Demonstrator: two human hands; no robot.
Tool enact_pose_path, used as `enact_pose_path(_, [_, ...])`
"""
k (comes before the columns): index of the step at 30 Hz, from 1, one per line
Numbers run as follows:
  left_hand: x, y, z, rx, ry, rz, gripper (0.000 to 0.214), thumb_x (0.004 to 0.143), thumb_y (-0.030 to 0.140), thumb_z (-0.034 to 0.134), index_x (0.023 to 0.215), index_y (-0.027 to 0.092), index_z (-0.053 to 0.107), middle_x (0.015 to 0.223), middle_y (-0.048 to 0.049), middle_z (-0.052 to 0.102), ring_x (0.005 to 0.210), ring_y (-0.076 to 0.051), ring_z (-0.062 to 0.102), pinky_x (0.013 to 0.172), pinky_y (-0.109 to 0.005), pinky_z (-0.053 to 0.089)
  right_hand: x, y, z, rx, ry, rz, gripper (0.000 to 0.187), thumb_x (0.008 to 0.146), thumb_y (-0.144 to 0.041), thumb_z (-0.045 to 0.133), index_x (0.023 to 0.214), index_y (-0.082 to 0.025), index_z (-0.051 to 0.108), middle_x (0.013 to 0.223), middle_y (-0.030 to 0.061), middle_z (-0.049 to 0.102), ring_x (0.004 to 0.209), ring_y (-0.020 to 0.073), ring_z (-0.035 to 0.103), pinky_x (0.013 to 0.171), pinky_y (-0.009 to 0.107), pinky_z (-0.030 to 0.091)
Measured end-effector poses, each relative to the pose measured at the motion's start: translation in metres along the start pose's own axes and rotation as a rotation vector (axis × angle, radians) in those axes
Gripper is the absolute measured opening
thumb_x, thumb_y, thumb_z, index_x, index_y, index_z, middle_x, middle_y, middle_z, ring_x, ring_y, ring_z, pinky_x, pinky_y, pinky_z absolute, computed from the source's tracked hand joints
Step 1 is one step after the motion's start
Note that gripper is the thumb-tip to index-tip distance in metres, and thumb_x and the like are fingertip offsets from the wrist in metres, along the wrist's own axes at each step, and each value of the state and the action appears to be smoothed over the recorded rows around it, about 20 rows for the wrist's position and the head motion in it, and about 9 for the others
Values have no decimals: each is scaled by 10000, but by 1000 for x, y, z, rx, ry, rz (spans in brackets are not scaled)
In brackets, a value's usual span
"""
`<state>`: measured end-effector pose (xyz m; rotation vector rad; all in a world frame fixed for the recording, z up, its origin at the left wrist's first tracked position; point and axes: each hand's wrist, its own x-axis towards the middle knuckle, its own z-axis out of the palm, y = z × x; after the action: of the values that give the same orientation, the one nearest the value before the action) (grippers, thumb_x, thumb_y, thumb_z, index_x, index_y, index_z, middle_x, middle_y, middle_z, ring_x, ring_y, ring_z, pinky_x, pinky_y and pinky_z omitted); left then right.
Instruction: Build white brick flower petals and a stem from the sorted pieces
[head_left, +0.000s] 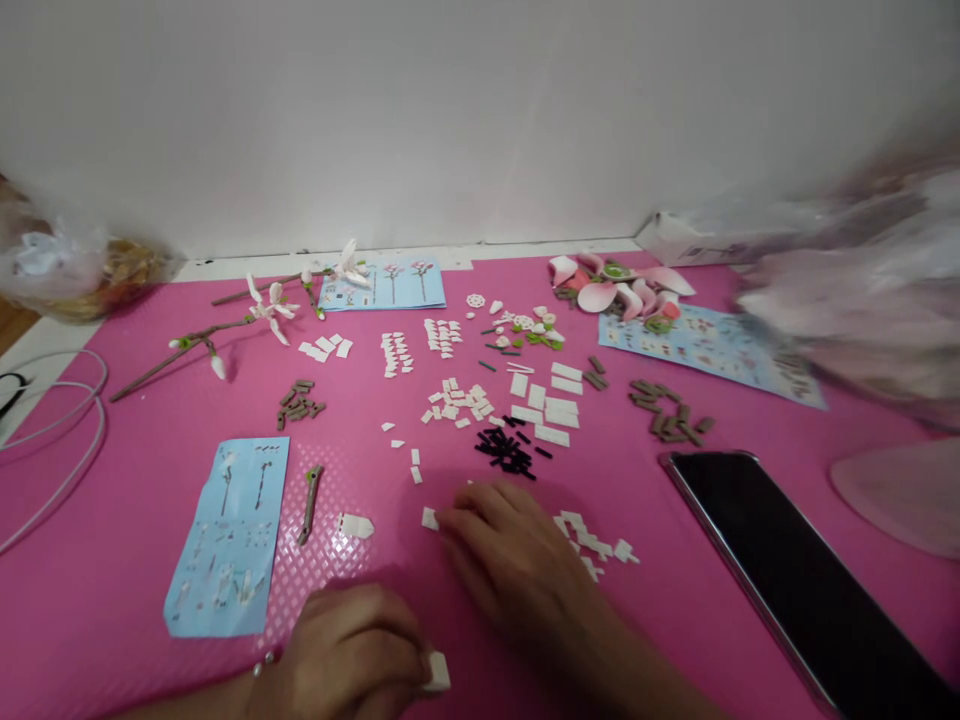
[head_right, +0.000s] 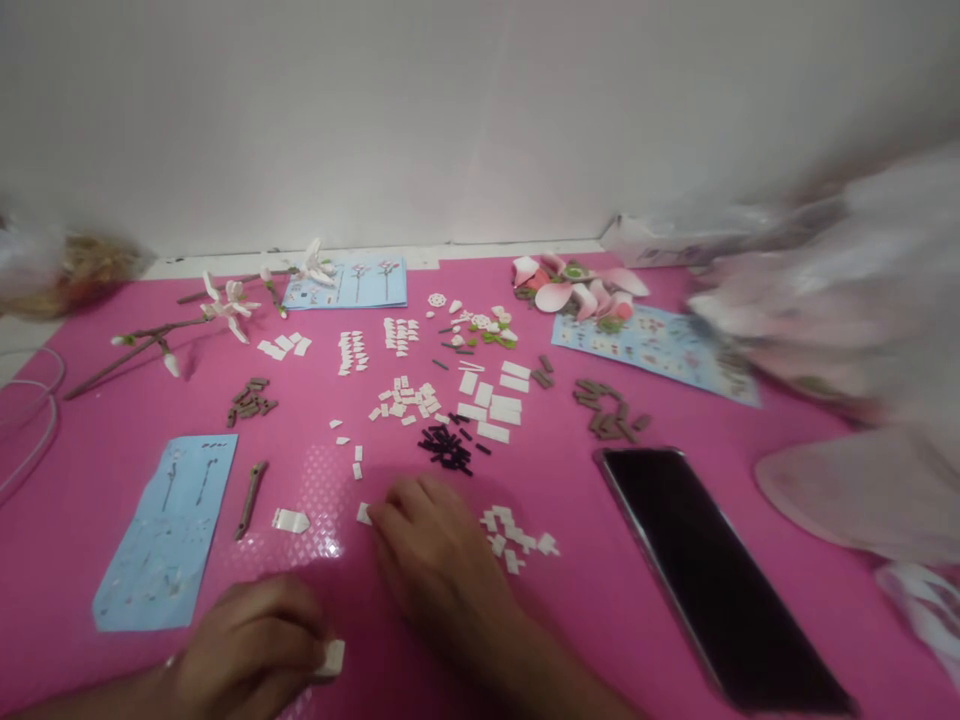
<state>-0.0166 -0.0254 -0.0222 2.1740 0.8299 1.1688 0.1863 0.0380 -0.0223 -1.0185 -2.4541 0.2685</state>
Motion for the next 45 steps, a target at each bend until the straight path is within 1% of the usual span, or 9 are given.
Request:
enact_pose_path(11, [2,2,0,37,-5,11,103,1017,180,462,996,178,563,798,-56,693,675,-142,668,615,-213,545,0,-1,8,32,-2,35,257,958,-86,487,761,-170,630,761,54,605,718,200,512,644,323,381])
enact_pose_path(15, [3,5,-2,39,-15,-8,74,1000,166,500,993,178,573,806,-57,687,681,-145,664,616,-220,543,-2,-3,6,80,17,14,295,943,-47,442,736,-174,610,730,51,611,699,196,517,639,321,397])
enact_pose_path(18, [3,5,-1,-26,19,-54,38,972,154,556,975,178,585,815,-59,682,691,-142,660,621,-213,540,-3,-5,1,215,13,44,255,902,-45,460,755,-180,619,731,46,648,696,192,559,646,317,435])
enact_pose_path(20, [2,4,3,-140,86,-164,42,952,181,603,910,183,606,794,-49,677,683,-131,648,608,-192,529,-3,-6,-4,405,-32,131,187,882,-85,518,784,-191,637,740,30,681,680,176,601,625,289,463])
enact_pose_path(25, [-4,-2,15,-535,262,-632,226,865,366,736,777,181,642,624,16,618,501,-75,562,465,-132,461,2,-12,-16,830,-188,340,104,894,-237,621,820,-221,692,773,9,753,693,162,693,642,247,527])
enact_pose_path(28, [-3,-3,17,-765,284,-846,311,799,426,791,747,164,632,528,47,574,432,-63,553,428,-123,468,3,-14,-18,900,-216,365,104,887,-261,632,840,-215,714,820,29,770,740,173,713,682,251,542])
enact_pose_path(31, [1,-3,15,-875,285,-944,349,743,431,837,721,148,632,500,52,576,405,-56,553,419,-124,484,2,-15,-19,901,-218,353,107,883,-250,641,849,-205,732,808,34,766,723,163,705,659,232,530])
enact_pose_path(38, [-2,-4,17,-920,316,-924,274,752,373,844,790,149,691,522,56,590,416,-50,576,436,-121,505,2,-17,-18,911,-194,301,152,892,-273,645,806,-188,738,741,43,741,659,145,680,602,219,501])
enact_pose_path(45, [-5,-4,17,-886,255,-847,172,806,306,805,853,170,711,602,32,646,490,-68,641,495,-127,519,3,-16,-16,945,-177,247,186,905,-283,644,787,-179,742,698,42,735,607,128,674,559,196,486])
